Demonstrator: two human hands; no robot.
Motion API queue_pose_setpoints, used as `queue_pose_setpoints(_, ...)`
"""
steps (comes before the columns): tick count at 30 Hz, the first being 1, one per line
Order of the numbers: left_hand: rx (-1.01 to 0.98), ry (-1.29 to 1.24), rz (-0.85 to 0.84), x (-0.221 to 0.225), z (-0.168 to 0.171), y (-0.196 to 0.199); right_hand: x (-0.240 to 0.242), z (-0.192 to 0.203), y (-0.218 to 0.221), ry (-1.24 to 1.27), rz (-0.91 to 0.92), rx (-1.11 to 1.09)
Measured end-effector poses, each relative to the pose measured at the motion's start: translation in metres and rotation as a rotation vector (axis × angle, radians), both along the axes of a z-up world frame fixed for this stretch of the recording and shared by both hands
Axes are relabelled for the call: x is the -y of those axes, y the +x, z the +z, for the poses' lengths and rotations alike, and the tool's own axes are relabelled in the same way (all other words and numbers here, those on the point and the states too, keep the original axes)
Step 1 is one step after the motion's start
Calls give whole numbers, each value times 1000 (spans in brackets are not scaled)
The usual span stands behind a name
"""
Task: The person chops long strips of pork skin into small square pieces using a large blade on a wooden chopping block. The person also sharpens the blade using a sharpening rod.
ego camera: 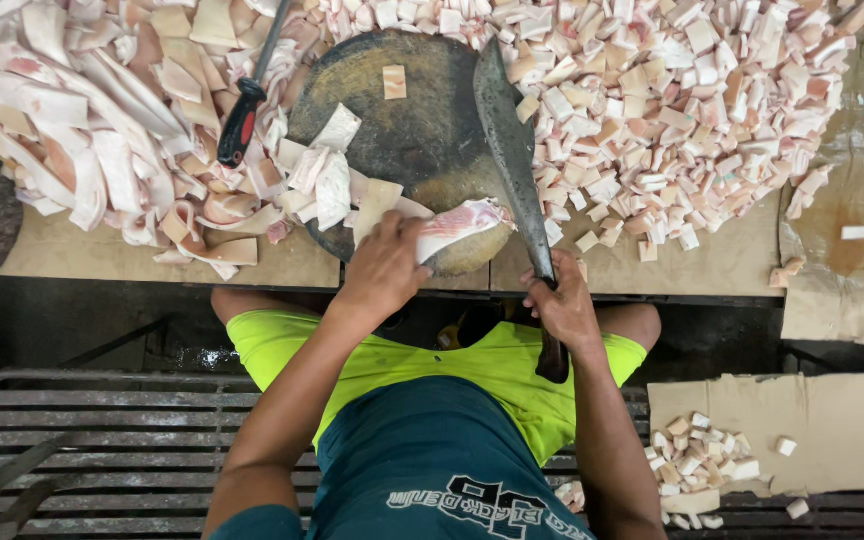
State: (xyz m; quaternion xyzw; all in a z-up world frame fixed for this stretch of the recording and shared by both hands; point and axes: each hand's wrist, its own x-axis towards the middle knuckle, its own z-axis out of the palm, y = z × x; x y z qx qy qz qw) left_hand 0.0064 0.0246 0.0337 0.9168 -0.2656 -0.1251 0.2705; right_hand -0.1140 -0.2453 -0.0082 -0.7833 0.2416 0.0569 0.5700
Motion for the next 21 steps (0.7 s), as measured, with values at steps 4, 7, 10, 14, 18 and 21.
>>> queue_pose_setpoints(4,84,-13,-66,-9,-1,-6,-15,-1,-25,-163,-21,93)
queue_pose_setpoints(7,132,-87,-113,-9,-12,3,-23,-4,-43,-256,22,265)
queue_pose_setpoints(10,156,-111,-143,-5,-19,6,-27,-8,-54,-460,72,235)
queue_pose_setpoints(14,185,-141,-151,-1,-23,7,-25,1,-45,-732,164,297)
queue_pose_setpoints(18,164,-148,-174,-2,-30,3,-19,30,-56,-720,147,443)
queue_pose_setpoints(21,159,-211,-163,-1,-32,5,-8,51,-63,-796,77,632)
